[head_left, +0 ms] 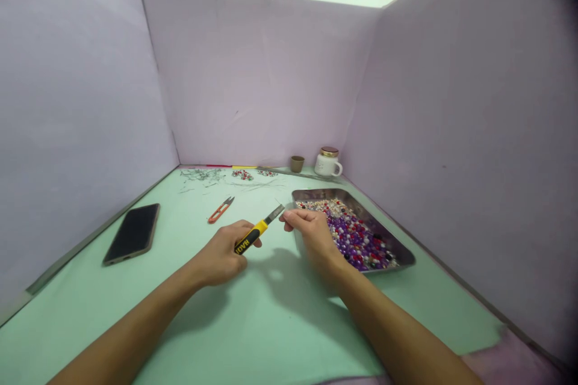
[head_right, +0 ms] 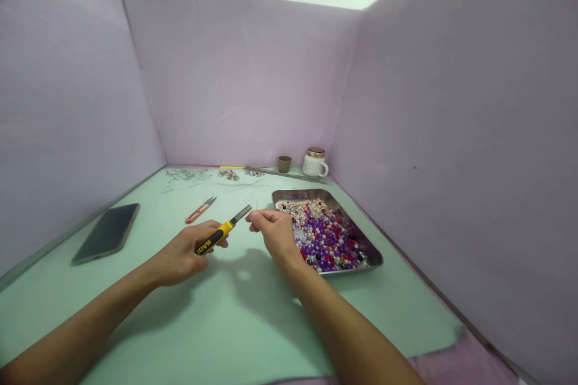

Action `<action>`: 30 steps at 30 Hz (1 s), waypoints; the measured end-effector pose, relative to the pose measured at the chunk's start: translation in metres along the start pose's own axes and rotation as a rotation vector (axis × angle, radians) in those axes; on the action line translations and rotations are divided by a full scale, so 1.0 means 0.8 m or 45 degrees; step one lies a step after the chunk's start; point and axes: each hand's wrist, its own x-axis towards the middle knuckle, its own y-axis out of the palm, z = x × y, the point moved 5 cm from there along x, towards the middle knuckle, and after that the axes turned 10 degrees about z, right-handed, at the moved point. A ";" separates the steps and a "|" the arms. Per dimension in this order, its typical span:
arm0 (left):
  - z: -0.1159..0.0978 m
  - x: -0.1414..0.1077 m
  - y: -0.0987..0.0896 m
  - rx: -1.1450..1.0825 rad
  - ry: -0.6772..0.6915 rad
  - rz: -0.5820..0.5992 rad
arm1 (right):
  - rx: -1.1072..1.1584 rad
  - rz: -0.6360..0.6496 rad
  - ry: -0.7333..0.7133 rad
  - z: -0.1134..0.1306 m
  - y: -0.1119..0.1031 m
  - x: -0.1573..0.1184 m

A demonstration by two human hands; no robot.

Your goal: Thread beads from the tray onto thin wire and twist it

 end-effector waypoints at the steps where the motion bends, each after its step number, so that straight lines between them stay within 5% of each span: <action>1: 0.000 0.000 0.000 0.007 -0.001 0.000 | 0.000 0.002 -0.003 0.000 0.000 0.000; 30: 0.006 -0.001 0.013 0.087 -0.093 0.057 | -0.059 -0.026 -0.034 -0.004 0.001 -0.001</action>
